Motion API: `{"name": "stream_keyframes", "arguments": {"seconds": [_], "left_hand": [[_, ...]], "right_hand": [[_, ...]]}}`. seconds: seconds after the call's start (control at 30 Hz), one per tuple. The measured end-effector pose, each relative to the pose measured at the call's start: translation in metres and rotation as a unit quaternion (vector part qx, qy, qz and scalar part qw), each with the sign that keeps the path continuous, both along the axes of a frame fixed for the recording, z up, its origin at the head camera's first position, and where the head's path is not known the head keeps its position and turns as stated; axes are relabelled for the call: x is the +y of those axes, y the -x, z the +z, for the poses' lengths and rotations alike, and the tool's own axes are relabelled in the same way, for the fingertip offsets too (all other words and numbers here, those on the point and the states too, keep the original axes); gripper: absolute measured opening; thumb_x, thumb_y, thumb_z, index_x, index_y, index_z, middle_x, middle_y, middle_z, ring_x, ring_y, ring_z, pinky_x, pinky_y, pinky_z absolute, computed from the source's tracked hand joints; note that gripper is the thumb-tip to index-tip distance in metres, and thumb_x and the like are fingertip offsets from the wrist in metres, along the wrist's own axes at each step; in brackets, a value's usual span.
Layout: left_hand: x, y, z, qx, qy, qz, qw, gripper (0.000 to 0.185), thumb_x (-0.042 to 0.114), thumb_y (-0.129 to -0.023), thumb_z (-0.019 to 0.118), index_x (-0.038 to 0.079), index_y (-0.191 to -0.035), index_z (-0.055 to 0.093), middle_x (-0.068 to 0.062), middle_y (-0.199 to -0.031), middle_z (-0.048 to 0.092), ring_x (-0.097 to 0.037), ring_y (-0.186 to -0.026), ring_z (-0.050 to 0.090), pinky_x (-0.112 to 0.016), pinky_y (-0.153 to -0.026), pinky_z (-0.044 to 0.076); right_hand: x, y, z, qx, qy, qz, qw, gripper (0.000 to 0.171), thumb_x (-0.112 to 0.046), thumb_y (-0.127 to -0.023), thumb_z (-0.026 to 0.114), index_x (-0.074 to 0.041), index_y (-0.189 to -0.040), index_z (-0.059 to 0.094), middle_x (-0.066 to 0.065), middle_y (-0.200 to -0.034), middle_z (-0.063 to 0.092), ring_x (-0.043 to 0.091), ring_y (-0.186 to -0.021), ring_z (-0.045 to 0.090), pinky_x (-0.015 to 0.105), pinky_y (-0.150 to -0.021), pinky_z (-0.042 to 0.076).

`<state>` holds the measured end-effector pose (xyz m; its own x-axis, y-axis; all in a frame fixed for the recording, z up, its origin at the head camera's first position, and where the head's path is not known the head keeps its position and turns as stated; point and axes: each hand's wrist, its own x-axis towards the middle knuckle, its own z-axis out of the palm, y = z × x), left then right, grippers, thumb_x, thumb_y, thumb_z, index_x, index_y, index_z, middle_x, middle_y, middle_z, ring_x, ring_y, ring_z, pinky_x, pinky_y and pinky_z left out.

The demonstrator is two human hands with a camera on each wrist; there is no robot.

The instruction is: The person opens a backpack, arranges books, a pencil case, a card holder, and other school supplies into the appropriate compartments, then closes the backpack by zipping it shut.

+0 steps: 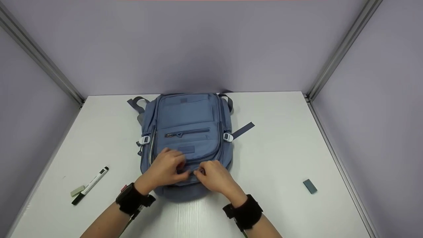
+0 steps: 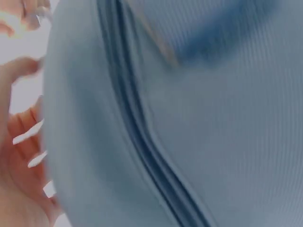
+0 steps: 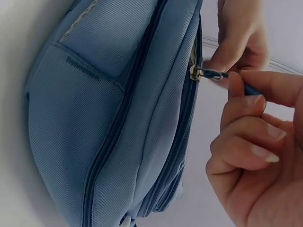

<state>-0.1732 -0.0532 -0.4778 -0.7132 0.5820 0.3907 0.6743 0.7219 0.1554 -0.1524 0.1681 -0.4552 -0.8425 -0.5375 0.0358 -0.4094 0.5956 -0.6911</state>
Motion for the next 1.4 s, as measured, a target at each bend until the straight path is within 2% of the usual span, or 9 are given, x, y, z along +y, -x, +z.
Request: {"name": "stream_keyframes", "arguments": {"seconds": [0.13, 0.3, 0.4, 0.53, 0.67, 0.8, 1.0, 1.17, 1.4], "left_hand": [[0.012, -0.012, -0.008, -0.002, 0.028, -0.027, 0.9993, 0.045, 0.047, -0.081, 0.071, 0.022, -0.061, 0.039, 0.01, -0.057, 0.036, -0.01, -0.051, 0.038, -0.035, -0.062, 0.034], [0.018, -0.018, -0.015, 0.004, 0.022, -0.013, 0.9997, 0.041, 0.039, -0.088, 0.071, 0.019, -0.062, 0.046, 0.006, -0.057, 0.045, -0.012, -0.051, 0.048, -0.033, -0.055, 0.041], [0.018, -0.019, -0.015, -0.014, 0.002, -0.014, 0.9998, 0.037, 0.035, -0.089, 0.07, 0.018, -0.064, 0.05, 0.006, -0.058, 0.048, -0.013, -0.051, 0.052, -0.032, -0.05, 0.042], [0.017, -0.02, -0.015, -0.049, -0.002, -0.011, 0.9987, 0.029, 0.029, -0.093, 0.066, 0.018, -0.068, 0.055, 0.006, -0.061, 0.051, -0.013, -0.052, 0.054, -0.032, -0.048, 0.044], [0.018, -0.022, -0.014, -0.056, 0.009, -0.006, 0.9984, 0.025, 0.025, -0.095, 0.063, 0.018, -0.071, 0.061, 0.005, -0.065, 0.057, -0.016, -0.056, 0.058, -0.035, -0.05, 0.047], [0.017, -0.023, -0.016, -0.039, 0.014, -0.008, 0.9991, 0.026, 0.025, -0.095, 0.063, 0.018, -0.07, 0.06, 0.004, -0.065, 0.059, -0.017, -0.057, 0.06, -0.036, -0.051, 0.048], [0.01, -0.025, -0.013, -0.011, 0.04, -0.013, 0.999, 0.034, 0.02, -0.088, 0.064, 0.018, -0.061, 0.045, 0.005, -0.056, 0.048, -0.016, -0.048, 0.052, -0.035, -0.044, 0.042], [-0.001, -0.027, -0.006, -0.033, 0.046, -0.001, 0.9984, 0.036, 0.02, -0.083, 0.067, 0.019, -0.059, 0.04, 0.008, -0.053, 0.039, -0.013, -0.045, 0.044, -0.034, -0.041, 0.035], [-0.032, -0.026, 0.0, -0.058, 0.001, 0.014, 0.9982, 0.04, 0.015, -0.08, 0.063, 0.02, -0.055, 0.032, 0.012, -0.053, 0.023, -0.006, -0.045, 0.026, -0.026, -0.042, 0.023]], "right_hand": [[-0.007, 0.0, 0.005, 0.006, 0.016, -0.005, 1.0, 0.026, -0.019, -0.095, 0.066, -0.016, -0.071, 0.058, -0.013, -0.056, 0.041, 0.001, -0.047, 0.038, 0.022, -0.046, 0.031], [-0.012, 0.001, 0.006, 0.007, 0.042, 0.049, 0.998, 0.023, -0.02, -0.096, 0.065, -0.015, -0.075, 0.059, -0.013, -0.062, 0.044, 0.002, -0.052, 0.041, 0.023, -0.051, 0.035], [-0.009, 0.004, 0.004, 0.018, 0.057, 0.079, 0.995, 0.01, -0.017, -0.091, 0.072, -0.012, -0.085, 0.066, -0.008, -0.07, 0.052, 0.007, -0.06, 0.049, 0.025, -0.056, 0.041], [0.0, 0.01, -0.005, 0.1, 0.022, 0.068, 0.992, 0.02, -0.009, -0.08, 0.081, -0.007, -0.098, 0.072, 0.001, -0.087, 0.061, 0.018, -0.078, 0.058, 0.032, -0.07, 0.048], [0.005, 0.016, -0.018, 0.189, -0.056, 0.038, 0.98, 0.02, -0.008, -0.076, 0.084, -0.009, -0.093, 0.074, 0.001, -0.094, 0.061, 0.019, -0.088, 0.057, 0.038, -0.078, 0.048], [0.006, 0.019, -0.026, 0.219, -0.08, 0.032, 0.972, 0.014, -0.008, -0.075, 0.085, -0.011, -0.085, 0.075, 0.0, -0.088, 0.062, 0.02, -0.083, 0.058, 0.04, -0.075, 0.048], [0.005, 0.021, -0.029, 0.252, -0.076, 0.021, 0.965, 0.014, -0.009, -0.071, 0.087, -0.013, -0.079, 0.076, -0.002, -0.082, 0.062, 0.019, -0.078, 0.06, 0.037, -0.07, 0.05], [0.005, 0.022, -0.029, 0.26, -0.075, 0.013, 0.963, 0.014, -0.01, -0.07, 0.088, -0.014, -0.078, 0.077, -0.002, -0.081, 0.063, 0.019, -0.076, 0.061, 0.037, -0.069, 0.05], [0.007, 0.022, -0.03, 0.254, -0.074, 0.004, 0.964, 0.013, -0.011, -0.071, 0.088, -0.015, -0.077, 0.078, -0.003, -0.08, 0.063, 0.018, -0.077, 0.06, 0.036, -0.068, 0.049]]}}
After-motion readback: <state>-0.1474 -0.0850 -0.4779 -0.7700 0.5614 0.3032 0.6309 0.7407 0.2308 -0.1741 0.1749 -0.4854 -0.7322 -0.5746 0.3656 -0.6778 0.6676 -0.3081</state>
